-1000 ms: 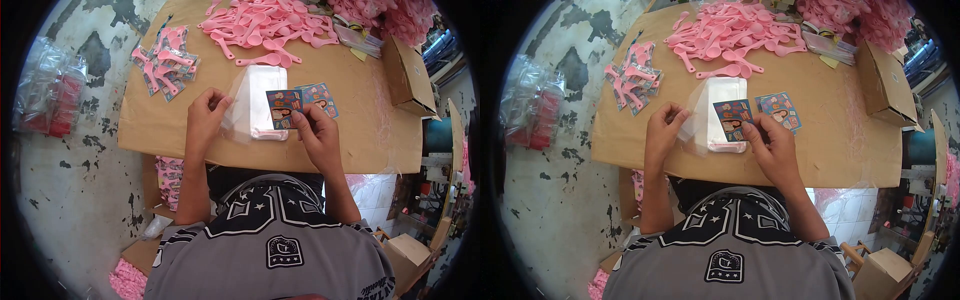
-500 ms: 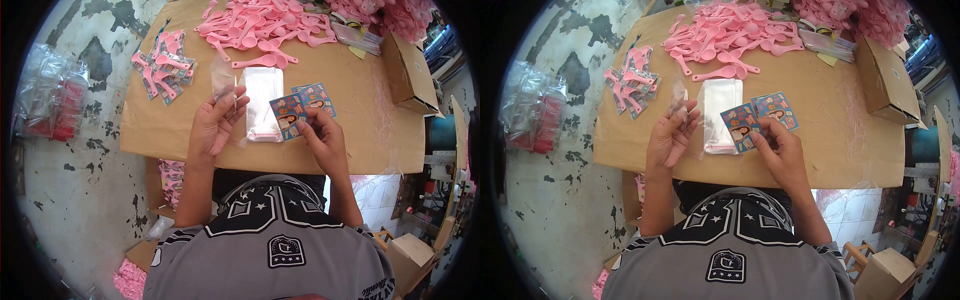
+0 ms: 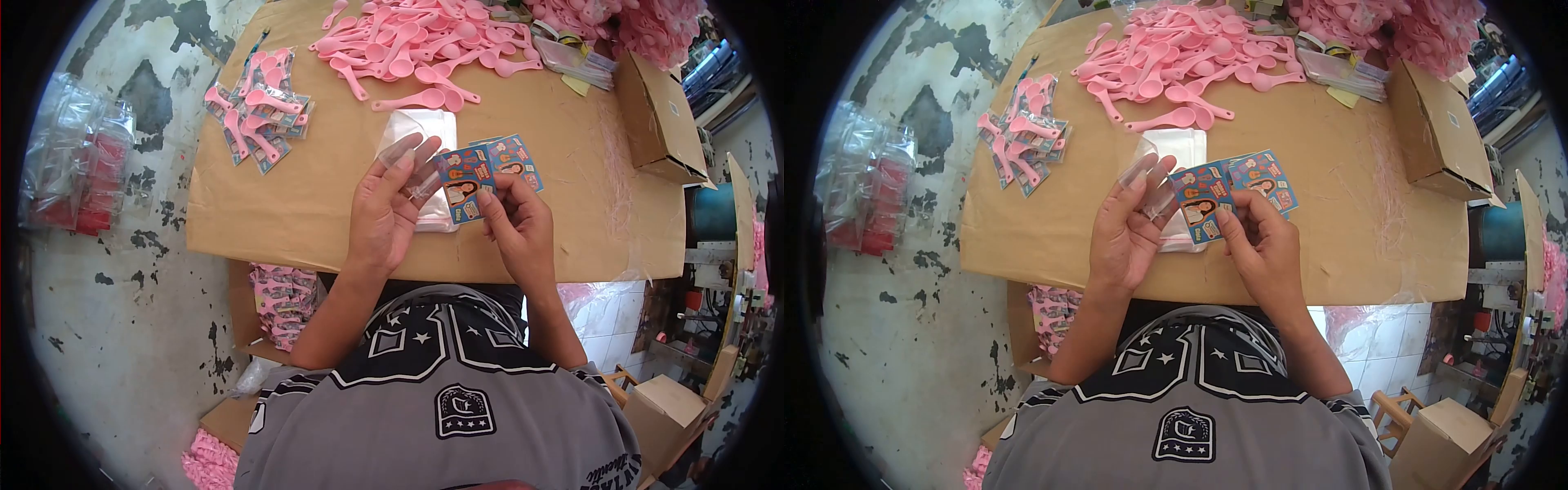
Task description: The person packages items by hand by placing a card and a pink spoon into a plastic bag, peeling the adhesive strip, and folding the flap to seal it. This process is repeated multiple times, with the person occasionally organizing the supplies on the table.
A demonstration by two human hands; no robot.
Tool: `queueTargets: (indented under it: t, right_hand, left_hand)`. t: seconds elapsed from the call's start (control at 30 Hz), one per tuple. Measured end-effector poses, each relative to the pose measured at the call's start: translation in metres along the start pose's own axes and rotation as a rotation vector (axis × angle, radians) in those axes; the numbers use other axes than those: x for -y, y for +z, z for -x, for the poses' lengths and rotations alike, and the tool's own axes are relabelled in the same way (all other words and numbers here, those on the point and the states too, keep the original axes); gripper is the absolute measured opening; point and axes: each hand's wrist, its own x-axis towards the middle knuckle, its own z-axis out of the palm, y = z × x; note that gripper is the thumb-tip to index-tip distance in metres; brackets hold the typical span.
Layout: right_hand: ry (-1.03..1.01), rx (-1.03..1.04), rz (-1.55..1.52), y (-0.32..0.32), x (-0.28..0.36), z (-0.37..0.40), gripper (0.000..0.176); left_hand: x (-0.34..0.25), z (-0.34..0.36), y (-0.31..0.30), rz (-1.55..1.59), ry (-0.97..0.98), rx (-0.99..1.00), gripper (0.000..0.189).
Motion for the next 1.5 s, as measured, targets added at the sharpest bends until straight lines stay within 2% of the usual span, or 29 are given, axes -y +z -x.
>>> queueTargets:
  t: [0.33, 0.53, 0.83, 1.03, 1.13, 1.23, 1.33, 1.5]
  right_hand:
    - [0.048, 0.071, 0.003, 0.0, 0.001, 0.006, 0.021]
    - [-0.007, -0.043, -0.099, 0.004, -0.003, 0.0, 0.02]
    - [-0.036, -0.037, 0.032, -0.007, -0.013, 0.007, 0.018]
    - [-0.012, -0.024, -0.012, -0.007, -0.003, 0.013, 0.018]
    - [-0.035, -0.12, -0.068, -0.001, -0.003, 0.008, 0.018]
    - [-0.044, -0.12, -0.072, -0.001, -0.003, 0.005, 0.018]
    - [-0.028, -0.097, -0.028, -0.001, -0.002, 0.005, 0.018]
    - [0.027, 0.091, 0.035, -0.004, 0.0, 0.007, 0.02]
  left_hand:
    - [0.008, -0.002, 0.001, -0.151, 0.139, -0.072, 0.042]
    - [0.012, 0.002, 0.005, -0.101, 0.072, -0.005, 0.045]
    - [0.015, 0.0, 0.007, -0.117, 0.118, -0.009, 0.045]
    - [0.02, 0.0, 0.01, -0.162, 0.129, -0.01, 0.045]
    - [0.022, 0.002, 0.012, -0.131, 0.089, 0.001, 0.046]
    - [0.023, 0.002, 0.013, -0.1, 0.081, 0.013, 0.046]
    - [0.021, 0.003, 0.012, -0.109, 0.09, 0.014, 0.046]
    - [0.024, 0.001, 0.01, -0.136, 0.109, -0.01, 0.045]
